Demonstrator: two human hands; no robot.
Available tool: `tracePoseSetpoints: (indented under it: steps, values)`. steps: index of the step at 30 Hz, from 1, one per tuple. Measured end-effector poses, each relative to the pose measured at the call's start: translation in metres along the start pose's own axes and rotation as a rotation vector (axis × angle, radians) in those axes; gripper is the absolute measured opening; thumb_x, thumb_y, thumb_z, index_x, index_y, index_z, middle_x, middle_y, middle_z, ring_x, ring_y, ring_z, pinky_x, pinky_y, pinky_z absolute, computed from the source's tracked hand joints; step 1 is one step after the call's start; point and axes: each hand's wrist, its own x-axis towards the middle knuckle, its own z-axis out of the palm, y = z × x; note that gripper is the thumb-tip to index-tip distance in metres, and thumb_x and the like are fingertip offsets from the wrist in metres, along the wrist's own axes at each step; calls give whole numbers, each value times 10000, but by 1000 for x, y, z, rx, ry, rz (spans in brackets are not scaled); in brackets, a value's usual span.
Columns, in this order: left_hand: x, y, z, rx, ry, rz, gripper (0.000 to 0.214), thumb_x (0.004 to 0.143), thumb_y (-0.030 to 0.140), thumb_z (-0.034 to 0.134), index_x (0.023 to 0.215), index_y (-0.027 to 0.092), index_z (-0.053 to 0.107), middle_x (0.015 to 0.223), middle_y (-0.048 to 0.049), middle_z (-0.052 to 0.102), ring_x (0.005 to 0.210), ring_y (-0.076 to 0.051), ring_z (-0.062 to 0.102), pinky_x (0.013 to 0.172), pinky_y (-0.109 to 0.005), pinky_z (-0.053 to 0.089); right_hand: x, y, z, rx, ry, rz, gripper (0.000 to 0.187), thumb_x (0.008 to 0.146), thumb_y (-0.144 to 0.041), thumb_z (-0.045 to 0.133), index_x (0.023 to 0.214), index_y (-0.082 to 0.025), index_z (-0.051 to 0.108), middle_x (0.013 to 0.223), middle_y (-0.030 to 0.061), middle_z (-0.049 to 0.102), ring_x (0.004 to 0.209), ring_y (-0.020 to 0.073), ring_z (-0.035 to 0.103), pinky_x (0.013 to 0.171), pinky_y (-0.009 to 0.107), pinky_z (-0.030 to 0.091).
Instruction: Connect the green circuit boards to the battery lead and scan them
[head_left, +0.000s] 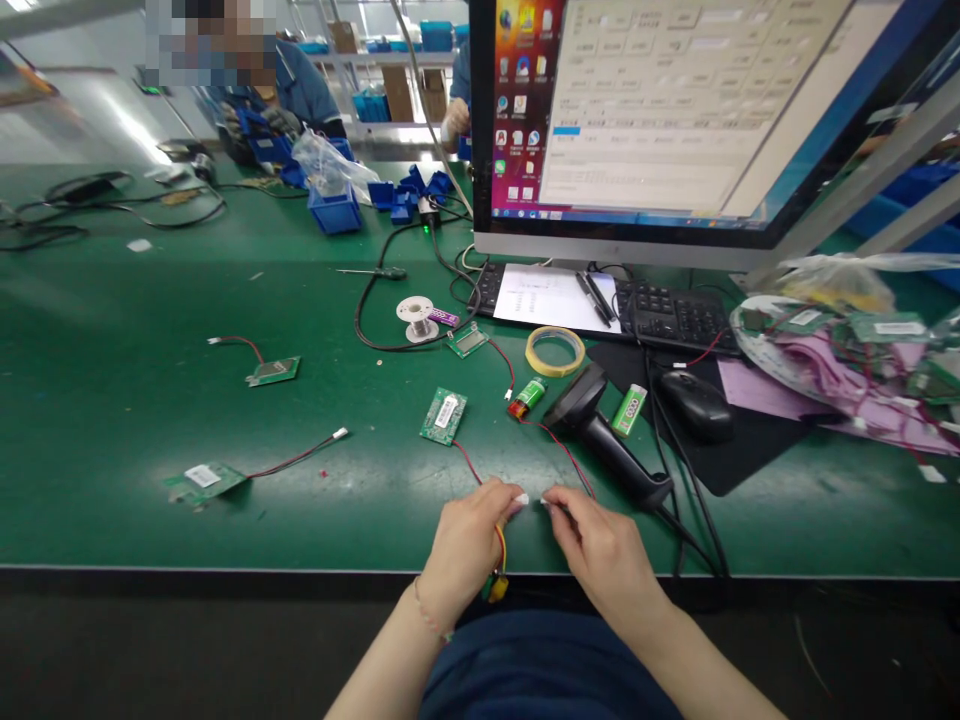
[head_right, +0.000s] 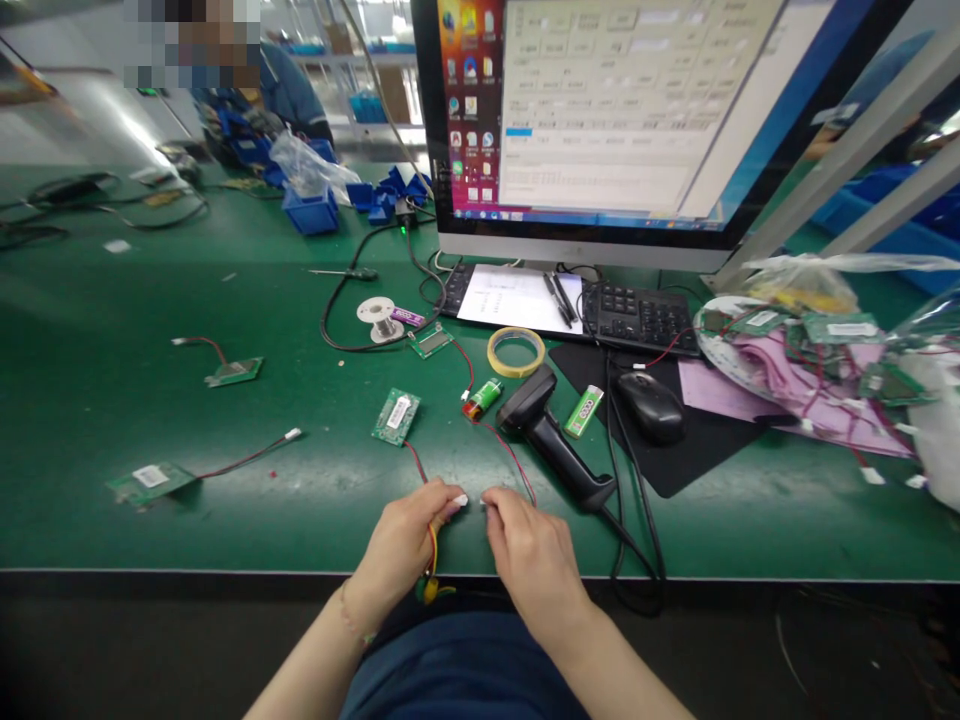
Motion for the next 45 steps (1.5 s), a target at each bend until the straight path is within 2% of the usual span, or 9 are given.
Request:
tracePoseSetpoints:
  steps: [11,18,24,29,35,39,42,45]
  values:
    - [-1,3,-4,109,-67,12,234,899,273,308,903,230,538,796,15,606,733,-131,591,643,-229,397,6,-3,-6,-2,-2,-169,158,846,-108,467,928,-169,587,755,11,632,655,119,604,616,231,445]
    - [1,3,-8,157,-124,51,218,896,255,316,835,216,521,750,25,622,700,-129,596,610,-225,378,7,2,-10,-130,-17,-399,185,850,-89,446,1004,-143,534,799,32,653,701,146,607,644,269,427]
    - [0,1,-8,189,-127,81,190,890,259,340,829,220,515,746,30,635,703,-134,610,594,-230,373,13,7,-12,-56,-59,-347,100,858,-115,447,840,-173,526,657,-17,612,569,107,566,561,236,381]
    - [-1,4,-5,314,-87,94,165,881,223,346,812,214,495,730,24,631,660,-158,609,546,-258,357,16,11,-13,-27,-118,-404,108,873,-135,432,921,-181,516,727,-4,627,639,111,583,603,232,385]
    - [-1,6,-3,417,-113,138,148,865,185,356,805,218,488,727,27,625,620,-176,602,512,-280,355,23,16,-16,-129,-315,-397,118,875,-125,391,871,-186,492,644,-15,573,579,125,546,549,247,342]
    - [0,6,0,442,-112,127,146,828,129,373,808,214,490,744,18,623,627,-190,604,510,-289,374,32,8,-20,-164,-432,-443,124,852,-84,396,875,-171,482,700,7,595,627,139,559,578,254,353]
    - [0,6,2,446,-103,99,166,806,105,365,817,210,492,747,9,622,632,-197,604,518,-293,384,36,6,-18,-134,-415,-461,136,837,-66,396,859,-167,484,712,10,590,638,134,543,594,250,348]
    - [0,6,1,448,-105,99,167,801,106,359,810,206,492,744,4,625,623,-194,601,514,-294,374,35,9,-12,-44,-319,-487,171,816,-44,377,783,-177,479,640,-15,536,583,118,483,567,241,316]
